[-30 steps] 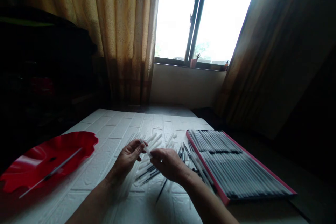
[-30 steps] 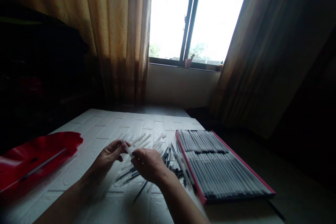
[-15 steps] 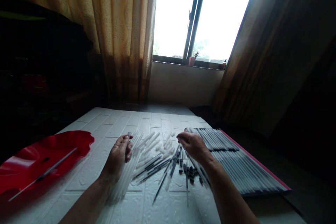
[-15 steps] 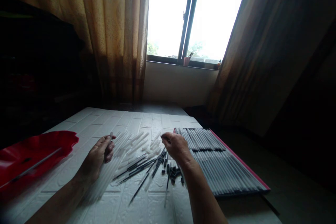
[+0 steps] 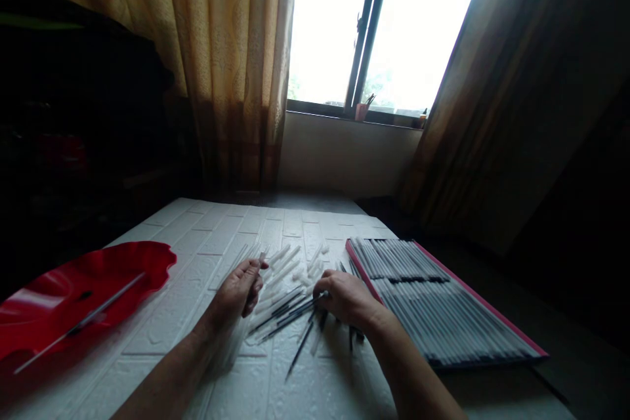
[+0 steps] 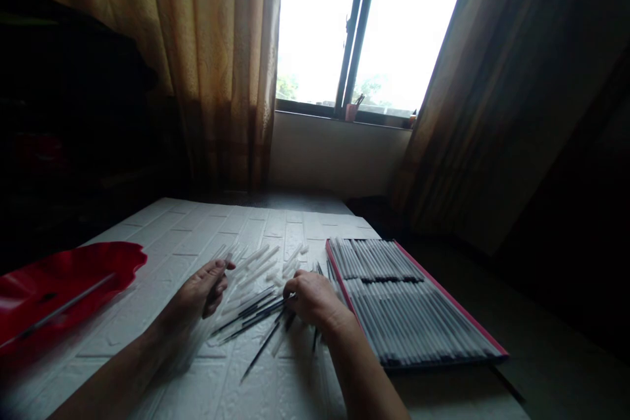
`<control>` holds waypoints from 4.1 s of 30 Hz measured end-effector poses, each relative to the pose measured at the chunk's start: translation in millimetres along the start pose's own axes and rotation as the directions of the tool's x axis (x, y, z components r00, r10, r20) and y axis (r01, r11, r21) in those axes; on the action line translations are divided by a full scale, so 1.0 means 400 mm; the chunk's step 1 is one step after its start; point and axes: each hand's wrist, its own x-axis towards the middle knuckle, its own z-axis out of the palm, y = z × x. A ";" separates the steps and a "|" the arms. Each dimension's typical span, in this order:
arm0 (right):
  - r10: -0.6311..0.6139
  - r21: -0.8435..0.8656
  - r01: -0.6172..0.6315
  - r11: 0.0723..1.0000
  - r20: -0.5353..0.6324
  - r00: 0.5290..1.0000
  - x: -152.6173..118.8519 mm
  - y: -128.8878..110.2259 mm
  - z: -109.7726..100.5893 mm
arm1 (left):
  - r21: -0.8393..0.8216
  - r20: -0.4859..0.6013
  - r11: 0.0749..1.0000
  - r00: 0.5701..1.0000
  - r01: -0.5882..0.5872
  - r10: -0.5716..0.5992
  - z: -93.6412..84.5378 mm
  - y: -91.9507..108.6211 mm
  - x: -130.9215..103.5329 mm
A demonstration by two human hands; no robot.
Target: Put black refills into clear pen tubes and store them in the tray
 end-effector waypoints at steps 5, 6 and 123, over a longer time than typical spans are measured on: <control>-0.046 -0.044 0.047 0.998 0.018 0.999 0.006 -0.023 -0.009 | 0.011 0.079 0.999 0.996 0.036 -0.037 -0.001 -0.009 0.005; -0.053 -0.044 0.054 0.998 0.014 0.998 0.005 -0.024 -0.010 | 0.011 0.085 0.999 0.996 0.036 -0.036 -0.002 -0.011 0.006; 0.152 0.616 0.135 0.776 -0.390 0.908 -0.018 -0.094 0.090 | 0.712 0.434 0.458 0.847 -0.532 0.308 0.027 -0.009 -0.063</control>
